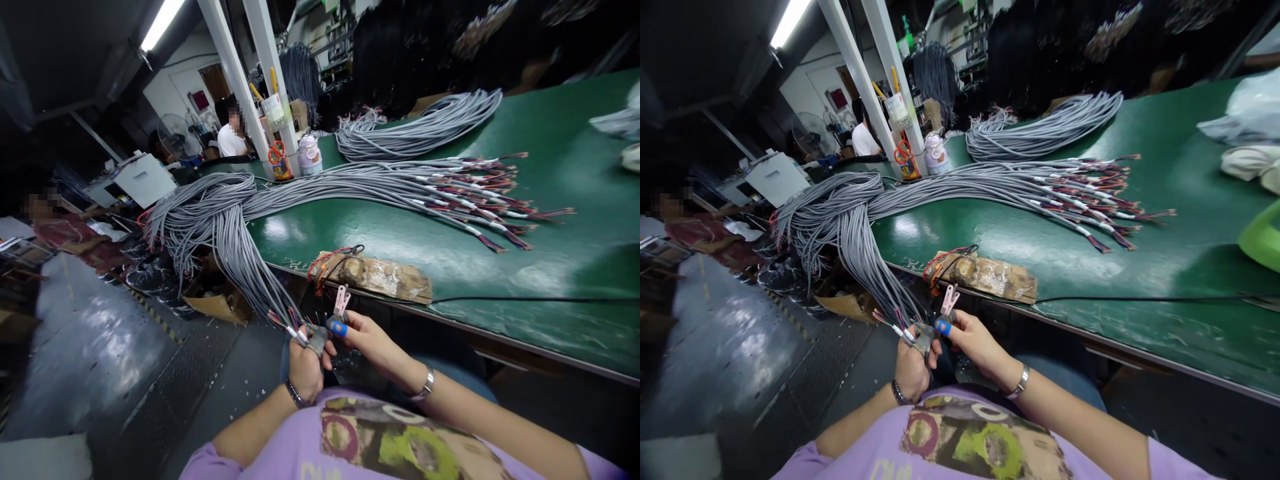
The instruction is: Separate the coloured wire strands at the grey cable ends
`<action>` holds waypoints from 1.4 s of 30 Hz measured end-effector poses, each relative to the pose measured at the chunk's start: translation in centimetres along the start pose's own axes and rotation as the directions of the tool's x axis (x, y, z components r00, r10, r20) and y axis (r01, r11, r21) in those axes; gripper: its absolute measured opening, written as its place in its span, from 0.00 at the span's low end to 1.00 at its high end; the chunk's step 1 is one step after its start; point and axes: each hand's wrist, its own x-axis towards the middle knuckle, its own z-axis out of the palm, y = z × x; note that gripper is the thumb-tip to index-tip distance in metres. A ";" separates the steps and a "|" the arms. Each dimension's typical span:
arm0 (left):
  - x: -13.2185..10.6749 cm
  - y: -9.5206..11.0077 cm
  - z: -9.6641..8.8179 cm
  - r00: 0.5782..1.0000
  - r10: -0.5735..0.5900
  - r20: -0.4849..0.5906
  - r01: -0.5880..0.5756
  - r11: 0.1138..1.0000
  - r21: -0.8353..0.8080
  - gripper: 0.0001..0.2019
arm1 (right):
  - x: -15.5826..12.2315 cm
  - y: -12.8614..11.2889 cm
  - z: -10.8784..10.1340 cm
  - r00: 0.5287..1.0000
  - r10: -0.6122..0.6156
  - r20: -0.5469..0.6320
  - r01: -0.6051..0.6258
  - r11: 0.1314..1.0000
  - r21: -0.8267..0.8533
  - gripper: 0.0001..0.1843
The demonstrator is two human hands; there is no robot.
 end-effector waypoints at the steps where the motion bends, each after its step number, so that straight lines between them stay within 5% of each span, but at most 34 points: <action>1: 0.0 -0.1 0.0 1.000 -0.001 0.006 0.001 1.000 0.014 0.15 | 0.0 0.0 0.0 1.000 0.003 0.017 -0.004 1.000 0.004 0.21; 5: -0.2 -0.2 0.0 0.999 0.025 0.042 -0.027 0.998 0.057 0.16 | 0.0 -0.1 0.2 0.999 0.010 0.050 -0.012 0.999 0.034 0.20; 10: 0.0 -0.2 0.1 0.999 0.036 0.019 -0.036 0.999 0.014 0.14 | -0.3 0.2 1.0 0.996 0.026 -0.082 -0.018 0.996 0.092 0.16; 15: 0.0 0.1 0.0 1.000 0.008 0.012 -0.008 1.000 -0.001 0.14 | 0.0 0.5 0.4 0.961 0.145 -0.237 -0.059 0.941 0.334 0.14; 20: -0.3 0.9 -0.5 0.998 -0.034 0.055 0.035 0.999 -0.019 0.15 | 0.5 0.7 -2.0 0.954 0.256 -0.156 -0.145 0.850 0.506 0.14; 26: 0.1 1.9 -0.3 0.969 -0.093 0.230 0.100 0.995 -0.021 0.14 | 1.5 -0.3 -2.1 0.995 0.091 0.027 -0.095 0.941 0.325 0.21; 31: 0.8 2.3 0.0 0.942 -0.135 0.308 0.161 0.985 -0.062 0.15 | 1.9 -0.8 -1.4 0.977 -0.108 -0.182 0.120 0.991 0.054 0.25; 37: 1.3 2.1 0.5 0.930 -0.156 0.333 0.186 0.981 -0.058 0.14 | 2.3 -0.4 -0.9 0.999 0.044 -0.009 -0.035 0.895 0.444 0.25; 42: 1.4 1.9 0.6 0.929 -0.169 0.331 0.192 0.980 -0.040 0.14 | 2.7 -0.5 -0.7 0.995 0.071 -0.072 -0.021 0.847 0.531 0.22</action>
